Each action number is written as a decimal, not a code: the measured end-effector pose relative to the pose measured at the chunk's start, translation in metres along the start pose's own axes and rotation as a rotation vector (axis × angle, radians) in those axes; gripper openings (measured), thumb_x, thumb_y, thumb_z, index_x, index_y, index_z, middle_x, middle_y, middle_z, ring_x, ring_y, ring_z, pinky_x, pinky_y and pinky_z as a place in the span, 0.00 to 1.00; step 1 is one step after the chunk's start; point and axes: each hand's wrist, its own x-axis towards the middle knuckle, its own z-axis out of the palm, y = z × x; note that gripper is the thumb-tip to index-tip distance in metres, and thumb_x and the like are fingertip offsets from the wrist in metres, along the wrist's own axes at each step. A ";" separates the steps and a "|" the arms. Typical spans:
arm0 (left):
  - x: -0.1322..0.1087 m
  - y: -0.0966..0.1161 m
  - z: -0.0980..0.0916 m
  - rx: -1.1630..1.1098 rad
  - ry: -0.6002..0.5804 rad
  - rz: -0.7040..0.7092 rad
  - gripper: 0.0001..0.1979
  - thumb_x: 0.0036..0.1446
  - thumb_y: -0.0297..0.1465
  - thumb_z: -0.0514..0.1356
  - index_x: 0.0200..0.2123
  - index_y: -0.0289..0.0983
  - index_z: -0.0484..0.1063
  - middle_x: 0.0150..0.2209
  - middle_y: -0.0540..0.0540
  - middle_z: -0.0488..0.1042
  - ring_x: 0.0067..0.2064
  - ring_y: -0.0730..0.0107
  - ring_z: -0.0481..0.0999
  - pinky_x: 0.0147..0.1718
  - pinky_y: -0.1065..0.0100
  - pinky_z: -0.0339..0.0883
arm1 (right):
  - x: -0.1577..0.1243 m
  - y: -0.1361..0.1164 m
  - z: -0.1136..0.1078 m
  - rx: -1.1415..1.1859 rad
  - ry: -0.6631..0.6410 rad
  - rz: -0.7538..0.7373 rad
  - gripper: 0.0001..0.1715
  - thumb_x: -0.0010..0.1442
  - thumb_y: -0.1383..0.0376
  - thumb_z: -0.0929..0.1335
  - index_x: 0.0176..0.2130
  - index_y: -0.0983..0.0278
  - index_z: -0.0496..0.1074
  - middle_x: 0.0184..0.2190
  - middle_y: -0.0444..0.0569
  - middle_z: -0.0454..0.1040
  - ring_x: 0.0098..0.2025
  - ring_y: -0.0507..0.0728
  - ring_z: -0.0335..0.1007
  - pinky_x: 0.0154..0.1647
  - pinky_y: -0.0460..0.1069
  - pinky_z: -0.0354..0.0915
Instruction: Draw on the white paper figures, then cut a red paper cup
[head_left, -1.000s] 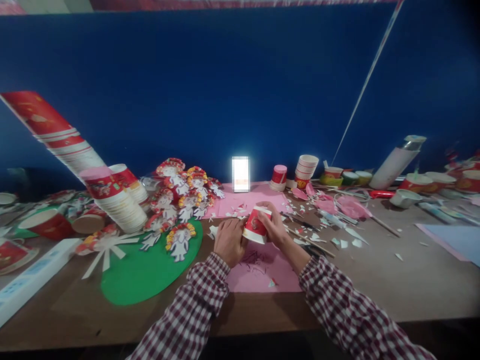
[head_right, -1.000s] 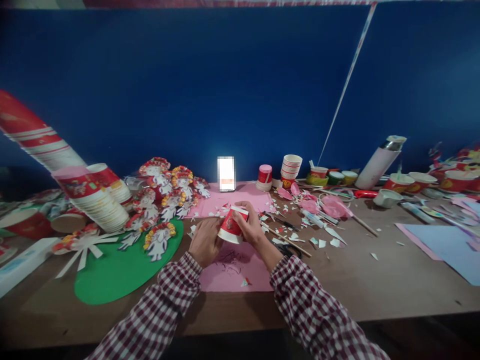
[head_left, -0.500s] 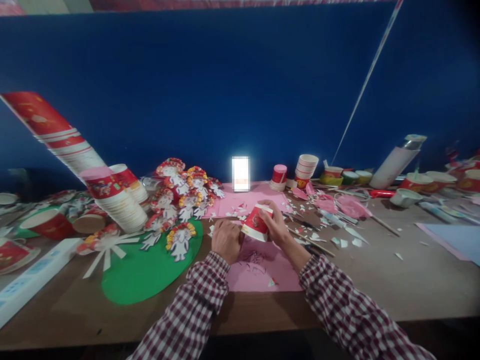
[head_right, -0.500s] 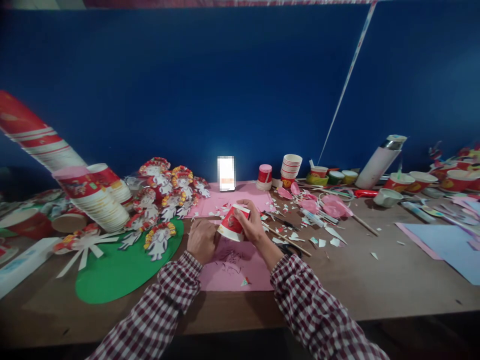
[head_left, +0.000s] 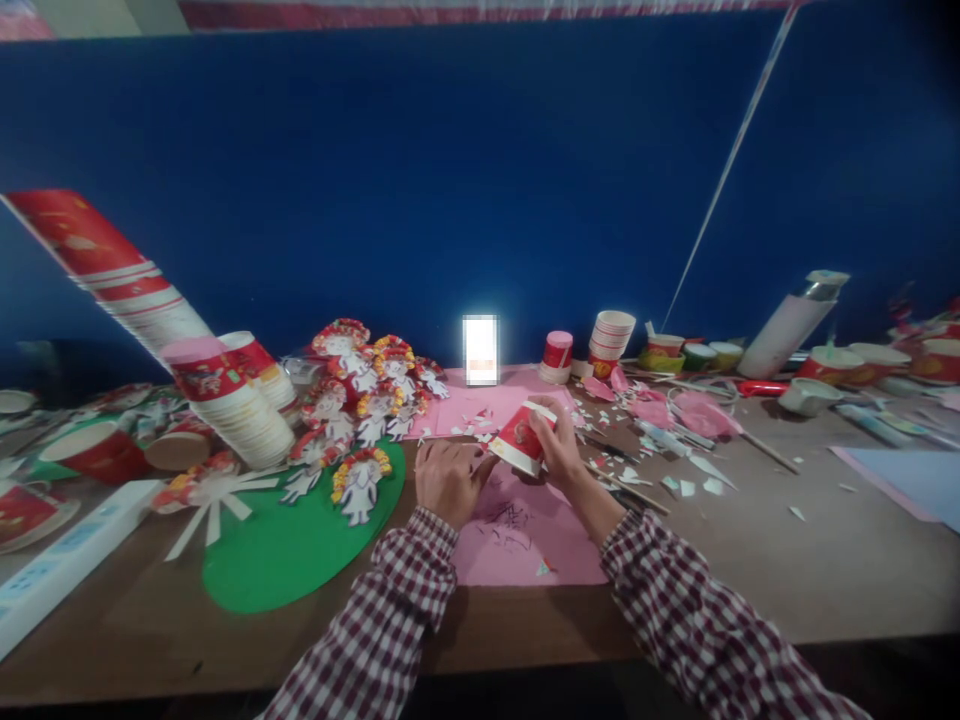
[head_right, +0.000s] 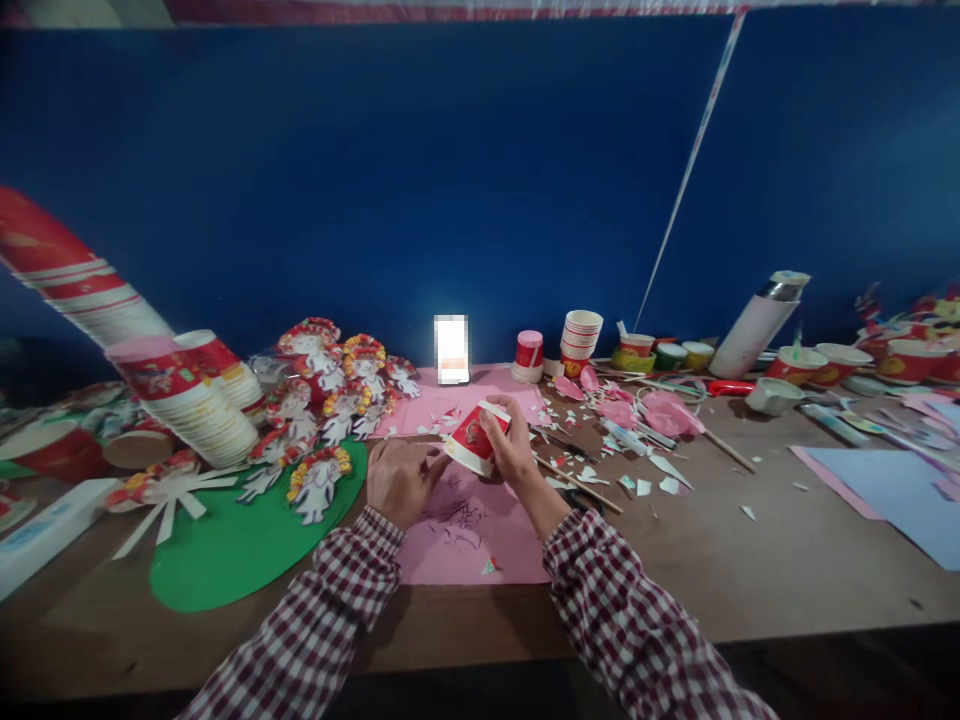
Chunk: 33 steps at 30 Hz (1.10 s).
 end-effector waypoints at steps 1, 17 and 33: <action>0.000 0.001 0.000 -0.034 -0.010 -0.004 0.12 0.57 0.39 0.55 0.37 0.38 0.74 0.32 0.45 0.77 0.38 0.60 0.72 0.44 0.58 0.56 | -0.001 0.000 0.000 0.005 -0.018 0.003 0.24 0.56 0.52 0.66 0.49 0.59 0.62 0.28 0.43 0.67 0.26 0.52 0.64 0.26 0.46 0.64; -0.002 0.000 0.013 -0.323 -0.145 -0.037 0.13 0.57 0.28 0.49 0.23 0.36 0.66 0.23 0.44 0.70 0.30 0.64 0.68 0.30 0.64 0.58 | -0.010 -0.010 0.012 0.393 -0.251 0.219 0.38 0.52 0.53 0.70 0.58 0.56 0.55 0.43 0.51 0.73 0.37 0.57 0.73 0.35 0.53 0.70; -0.006 -0.003 0.014 -0.182 -0.083 -0.061 0.16 0.57 0.31 0.51 0.19 0.36 0.68 0.19 0.46 0.69 0.25 0.65 0.68 0.31 0.64 0.55 | -0.007 -0.001 0.016 0.489 -0.140 0.280 0.30 0.49 0.54 0.73 0.49 0.58 0.63 0.36 0.46 0.75 0.33 0.55 0.73 0.35 0.50 0.71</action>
